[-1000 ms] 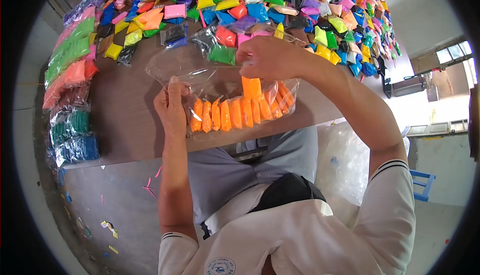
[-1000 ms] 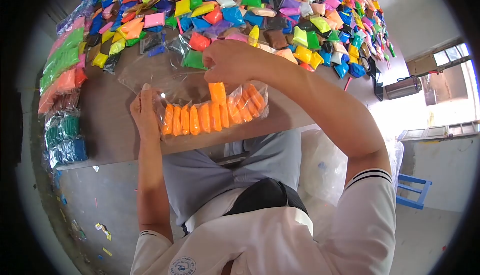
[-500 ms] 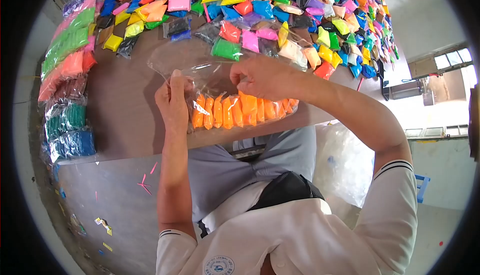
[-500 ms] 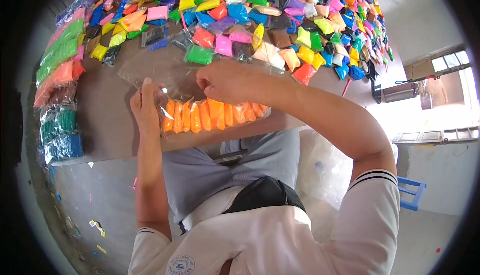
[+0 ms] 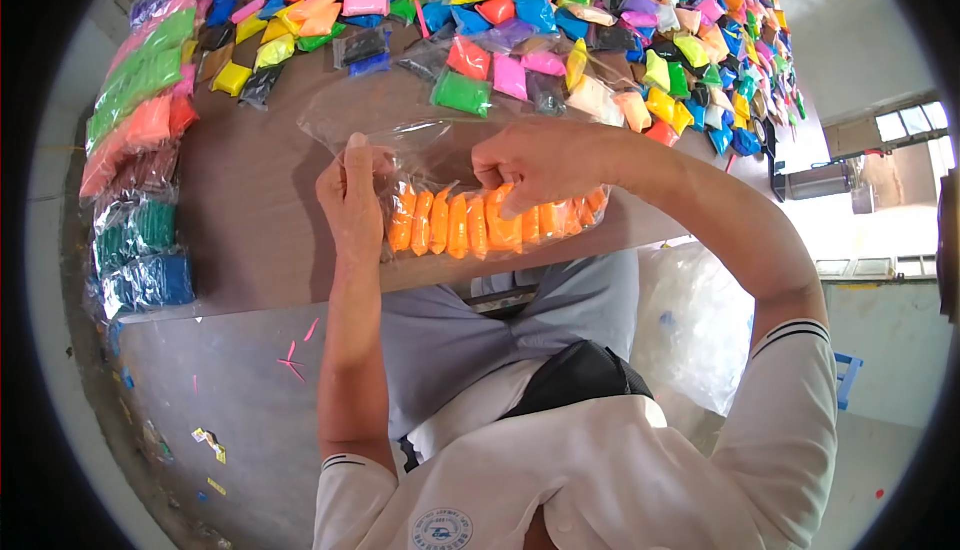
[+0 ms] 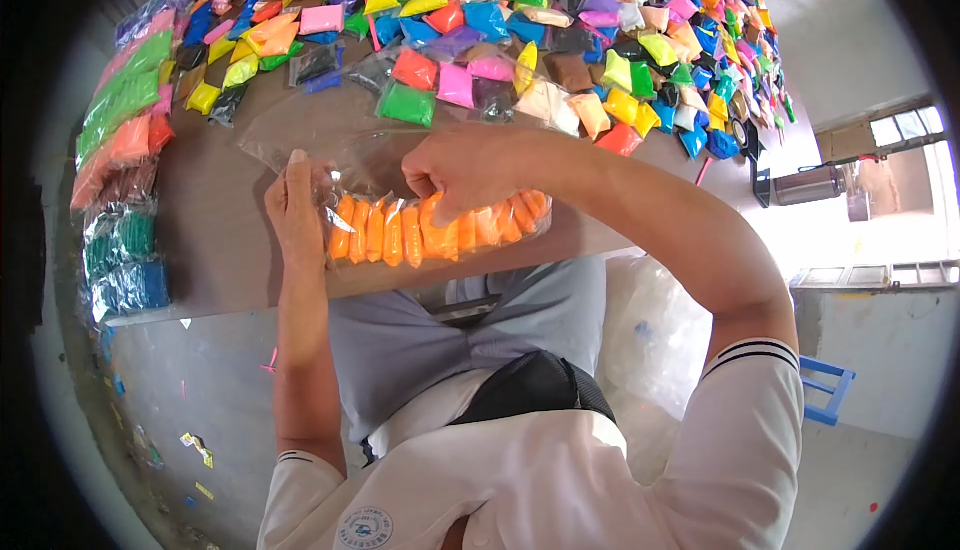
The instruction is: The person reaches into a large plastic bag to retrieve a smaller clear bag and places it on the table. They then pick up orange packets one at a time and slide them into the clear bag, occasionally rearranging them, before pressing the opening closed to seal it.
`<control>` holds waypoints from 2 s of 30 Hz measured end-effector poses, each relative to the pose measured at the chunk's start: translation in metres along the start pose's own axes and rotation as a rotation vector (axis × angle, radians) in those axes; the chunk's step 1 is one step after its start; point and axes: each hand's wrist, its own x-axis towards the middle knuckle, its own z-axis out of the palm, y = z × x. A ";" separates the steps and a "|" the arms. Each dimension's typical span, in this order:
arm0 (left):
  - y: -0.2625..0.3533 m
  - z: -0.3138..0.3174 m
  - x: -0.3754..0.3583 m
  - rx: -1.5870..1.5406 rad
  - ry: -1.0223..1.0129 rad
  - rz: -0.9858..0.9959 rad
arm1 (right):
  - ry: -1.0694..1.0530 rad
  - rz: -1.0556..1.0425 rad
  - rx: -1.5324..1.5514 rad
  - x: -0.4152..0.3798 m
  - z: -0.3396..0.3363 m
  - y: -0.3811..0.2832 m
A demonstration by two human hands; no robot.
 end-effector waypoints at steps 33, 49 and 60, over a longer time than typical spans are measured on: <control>-0.010 0.003 0.004 -0.049 -0.026 0.048 | -0.241 0.139 -0.072 -0.031 -0.017 0.029; -0.004 0.002 0.002 -0.029 -0.016 0.058 | 0.358 -0.080 -0.068 -0.068 0.022 -0.010; 0.038 -0.029 -0.018 0.343 0.025 -0.046 | 0.645 -0.019 -0.180 -0.032 0.066 0.028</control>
